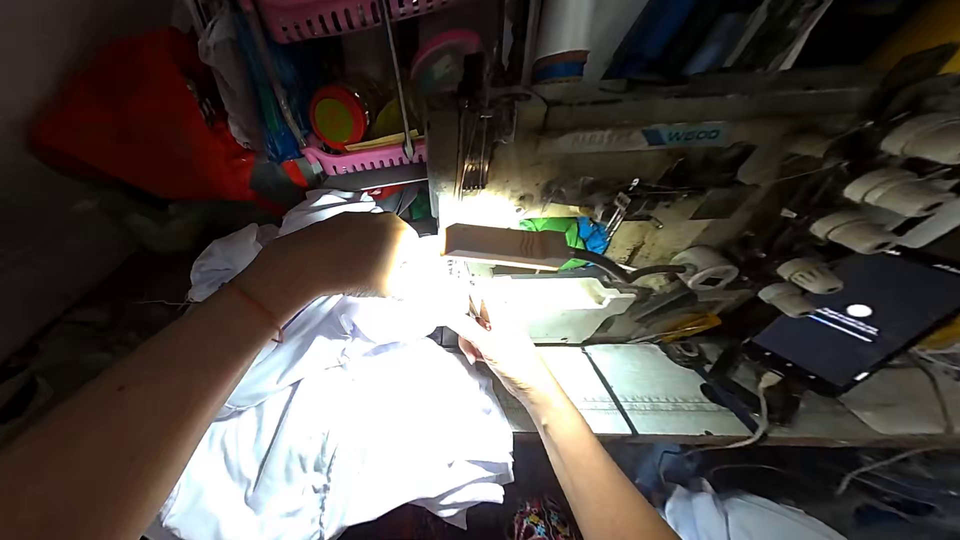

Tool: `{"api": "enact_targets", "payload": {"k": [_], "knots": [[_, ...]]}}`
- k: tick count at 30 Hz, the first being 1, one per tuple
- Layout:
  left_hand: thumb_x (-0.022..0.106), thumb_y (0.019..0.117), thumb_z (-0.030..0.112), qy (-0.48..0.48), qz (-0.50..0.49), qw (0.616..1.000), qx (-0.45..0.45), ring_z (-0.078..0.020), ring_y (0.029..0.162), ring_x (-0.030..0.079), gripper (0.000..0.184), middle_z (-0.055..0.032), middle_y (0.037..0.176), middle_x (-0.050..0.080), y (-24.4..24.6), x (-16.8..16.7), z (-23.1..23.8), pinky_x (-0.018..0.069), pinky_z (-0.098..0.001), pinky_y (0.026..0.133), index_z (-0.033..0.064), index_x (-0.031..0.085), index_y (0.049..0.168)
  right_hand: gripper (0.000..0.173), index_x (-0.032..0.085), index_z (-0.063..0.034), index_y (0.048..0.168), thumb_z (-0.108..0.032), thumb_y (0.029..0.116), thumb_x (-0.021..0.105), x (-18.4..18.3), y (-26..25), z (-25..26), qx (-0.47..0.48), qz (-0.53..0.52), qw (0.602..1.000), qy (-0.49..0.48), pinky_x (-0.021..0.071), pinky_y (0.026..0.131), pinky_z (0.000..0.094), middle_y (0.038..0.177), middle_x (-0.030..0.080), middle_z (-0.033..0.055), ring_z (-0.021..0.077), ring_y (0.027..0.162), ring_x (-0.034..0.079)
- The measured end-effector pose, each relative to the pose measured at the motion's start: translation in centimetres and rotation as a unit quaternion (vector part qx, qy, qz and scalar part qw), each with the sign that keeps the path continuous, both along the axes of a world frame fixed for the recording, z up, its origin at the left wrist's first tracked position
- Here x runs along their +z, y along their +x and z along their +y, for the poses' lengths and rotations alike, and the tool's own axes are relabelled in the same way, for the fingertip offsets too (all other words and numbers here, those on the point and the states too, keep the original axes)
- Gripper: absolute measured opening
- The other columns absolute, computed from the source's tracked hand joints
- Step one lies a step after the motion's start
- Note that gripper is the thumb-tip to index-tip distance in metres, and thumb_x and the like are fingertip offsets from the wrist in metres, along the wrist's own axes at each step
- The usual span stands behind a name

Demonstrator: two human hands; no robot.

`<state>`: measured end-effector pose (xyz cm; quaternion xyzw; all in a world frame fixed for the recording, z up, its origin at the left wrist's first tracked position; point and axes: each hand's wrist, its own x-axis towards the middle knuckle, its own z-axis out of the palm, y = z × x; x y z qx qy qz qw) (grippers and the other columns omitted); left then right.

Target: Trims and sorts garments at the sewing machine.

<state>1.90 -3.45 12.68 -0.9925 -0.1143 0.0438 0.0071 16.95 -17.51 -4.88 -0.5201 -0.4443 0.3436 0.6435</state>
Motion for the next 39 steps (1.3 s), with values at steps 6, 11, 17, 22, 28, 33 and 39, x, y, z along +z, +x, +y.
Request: {"api": "enact_targets", "payload": {"k": [6,11,17,22,28,33,39], "knots": [[0.079,0.0853,0.027,0.04,0.025,0.998,0.042,-0.02,0.062,0.056,0.027,-0.002,0.065,0.053,-0.1,1.0,-3.0,0.042,-0.0411,0.056,0.0101,0.059,0.081,0.008,0.063,-0.0115,0.093,-0.018,0.0956,0.067,-0.2,0.0,-0.1,-0.003,-0.001,1.0,0.003,0.0427,0.046,0.0165,0.06,0.054,-0.0025,0.0028,0.046,0.048],[0.078,0.0808,0.022,0.091,-0.053,0.994,0.014,-0.0218,0.062,0.059,0.025,-0.0034,0.064,0.054,-0.4,-0.5,-2.0,0.0429,-0.042,0.057,0.0104,0.057,0.074,0.009,0.063,-0.0112,0.09,-0.018,0.0948,0.067,-0.4,0.1,0.0,-0.01,-0.008,1.0,0.006,0.0419,0.046,0.0168,0.059,0.053,-0.002,0.0031,0.046,0.047],[0.075,0.0818,0.017,0.126,-0.067,0.989,0.022,-0.0222,0.06,0.058,0.023,-0.0027,0.062,0.053,0.0,-0.3,-1.7,0.0404,-0.0421,0.055,0.012,0.055,0.072,0.007,0.063,-0.0102,0.092,-0.016,0.0953,0.065,-0.5,0.1,0.0,-0.015,-0.017,1.0,-0.004,0.0424,0.046,0.0172,0.059,0.054,-0.0016,0.0038,0.046,0.048],[0.082,0.0819,0.028,0.03,-0.016,0.998,0.054,-0.0218,0.061,0.057,0.029,-0.0026,0.063,0.054,0.7,0.9,-3.2,0.0433,-0.0435,0.055,0.0105,0.06,0.075,0.01,0.063,-0.0115,0.091,-0.019,0.0945,0.068,-0.6,0.2,0.0,-0.006,-0.007,1.0,0.011,0.0427,0.045,0.017,0.059,0.054,-0.0018,0.0035,0.046,0.048],[0.077,0.0772,0.017,0.086,-0.122,0.989,-0.014,-0.0308,0.068,0.063,0.025,-0.0116,0.066,0.058,0.3,-0.9,-2.1,0.0424,-0.0485,0.061,0.0029,0.057,0.071,0.007,0.063,-0.0107,0.092,-0.016,0.0944,0.067,-0.9,0.2,-0.1,-0.013,-0.02,1.0,0.013,0.0426,0.046,0.0166,0.06,0.054,-0.0027,0.0029,0.046,0.048],[0.082,0.0796,0.034,-0.03,-0.035,0.999,0.006,-0.0186,0.072,0.062,0.025,-0.0022,0.075,0.063,0.9,0.0,-2.5,0.0482,-0.042,0.063,0.0126,0.068,0.084,0.013,0.067,-0.01,0.098,-0.021,0.0938,0.072,-0.9,0.4,0.0,-0.003,-0.017,1.0,0.02,0.0428,0.045,0.0175,0.064,0.058,0.0002,0.0045,0.047,0.049],[0.082,0.0769,0.018,0.031,-0.049,0.997,0.044,-0.026,0.079,0.062,0.022,-0.0073,0.077,0.062,0.2,-1.1,-0.4,0.0461,-0.0478,0.071,0.008,0.063,0.081,0.012,0.066,-0.0115,0.1,-0.02,0.0926,0.071,-0.7,0.1,-0.2,-0.014,-0.012,1.0,0.008,0.0437,0.046,0.0172,0.065,0.058,-0.0013,0.0039,0.048,0.05]]}}
